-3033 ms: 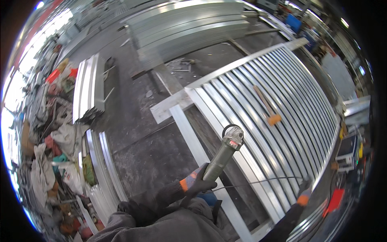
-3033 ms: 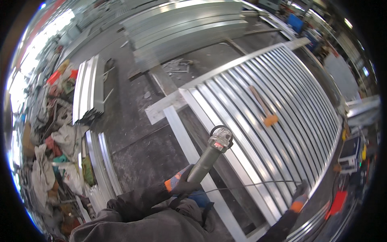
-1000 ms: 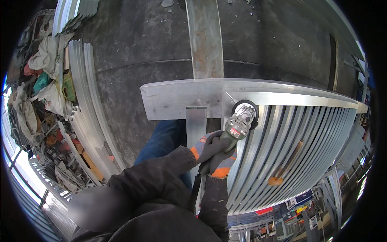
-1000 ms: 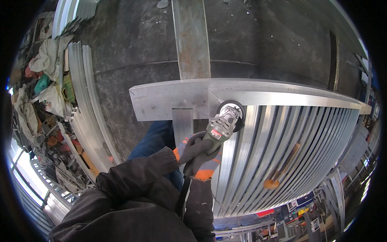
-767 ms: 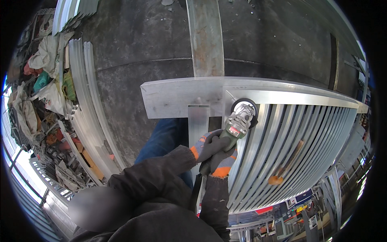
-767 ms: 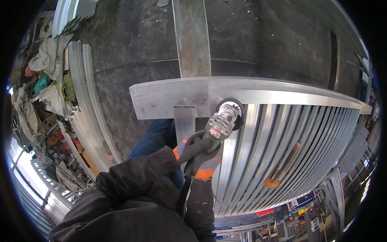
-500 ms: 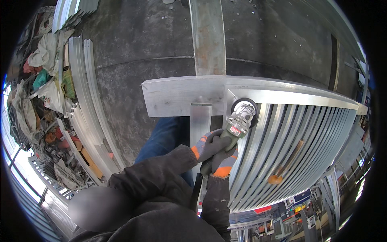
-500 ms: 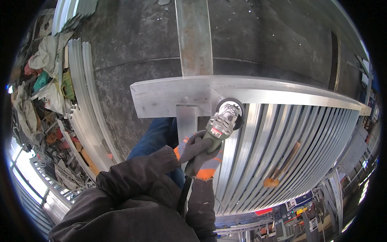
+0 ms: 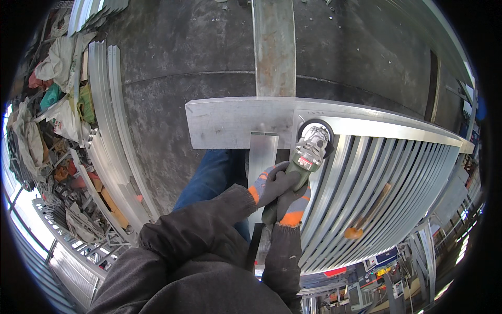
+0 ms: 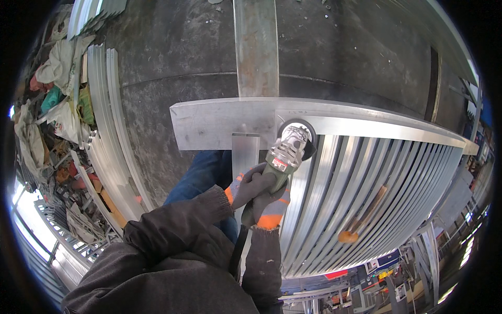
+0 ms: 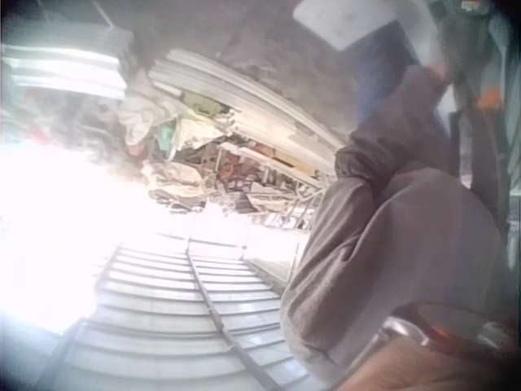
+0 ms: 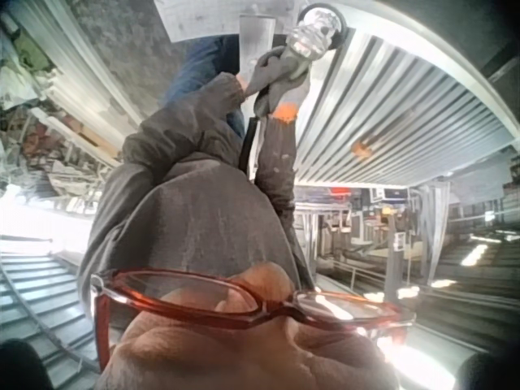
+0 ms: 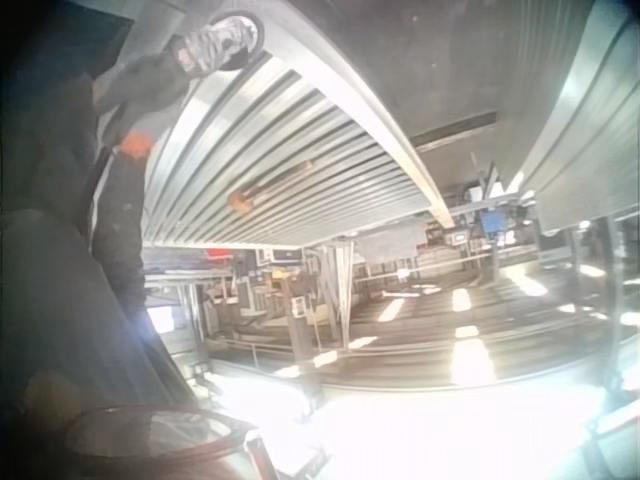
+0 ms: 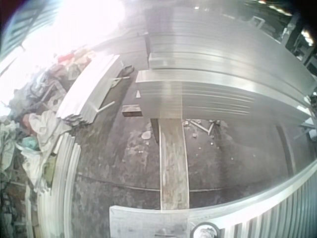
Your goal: The person assembles a large metal frame by drilling holes, grinding edges, and using a hammer to fit components. They handle a metal sheet, drill, angle grinder, and hammer to complete the assembly.
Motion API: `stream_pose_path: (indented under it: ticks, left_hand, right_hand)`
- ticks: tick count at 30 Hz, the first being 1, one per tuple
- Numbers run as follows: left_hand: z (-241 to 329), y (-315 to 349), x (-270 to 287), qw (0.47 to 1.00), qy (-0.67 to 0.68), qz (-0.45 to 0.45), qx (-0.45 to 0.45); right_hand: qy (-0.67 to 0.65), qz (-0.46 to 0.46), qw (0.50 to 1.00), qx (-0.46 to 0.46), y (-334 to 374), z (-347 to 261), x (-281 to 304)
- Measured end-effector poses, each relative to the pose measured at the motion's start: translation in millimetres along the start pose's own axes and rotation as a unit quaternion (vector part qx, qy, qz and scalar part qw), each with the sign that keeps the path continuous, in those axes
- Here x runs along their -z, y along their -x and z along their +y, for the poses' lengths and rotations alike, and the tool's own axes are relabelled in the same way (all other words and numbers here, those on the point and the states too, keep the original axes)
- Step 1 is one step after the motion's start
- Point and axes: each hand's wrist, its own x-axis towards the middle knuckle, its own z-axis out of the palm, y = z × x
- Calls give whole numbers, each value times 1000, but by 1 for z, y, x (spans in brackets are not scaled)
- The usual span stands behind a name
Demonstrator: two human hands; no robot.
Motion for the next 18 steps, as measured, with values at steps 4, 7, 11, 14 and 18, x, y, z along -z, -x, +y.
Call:
stream_pose_path:
  ticks: [4, 7, 11, 14, 18]
  left_hand:
    - [3, -4, 0, 997, -2, -55, -46]
    - [5, -4, 1, 997, 4, -71, -28]
    - [6, -1, 0, 999, 7, -24, -28]
    - [4, -1, 0, 997, 47, -63, -17]
    - [4, -1, 1, 998, 35, -32, -32]
  right_hand:
    - [-119, 1, 993, -25, -2, -4, 0]
    - [-60, 15, 998, -21, -3, -4, 0]
    - [23, -10, 1000, -7, -4, -4, 2]
    - [-6, -3, 1000, -21, -4, -2, 4]
    - [16, -6, 1000, 20, -5, -2, 2]
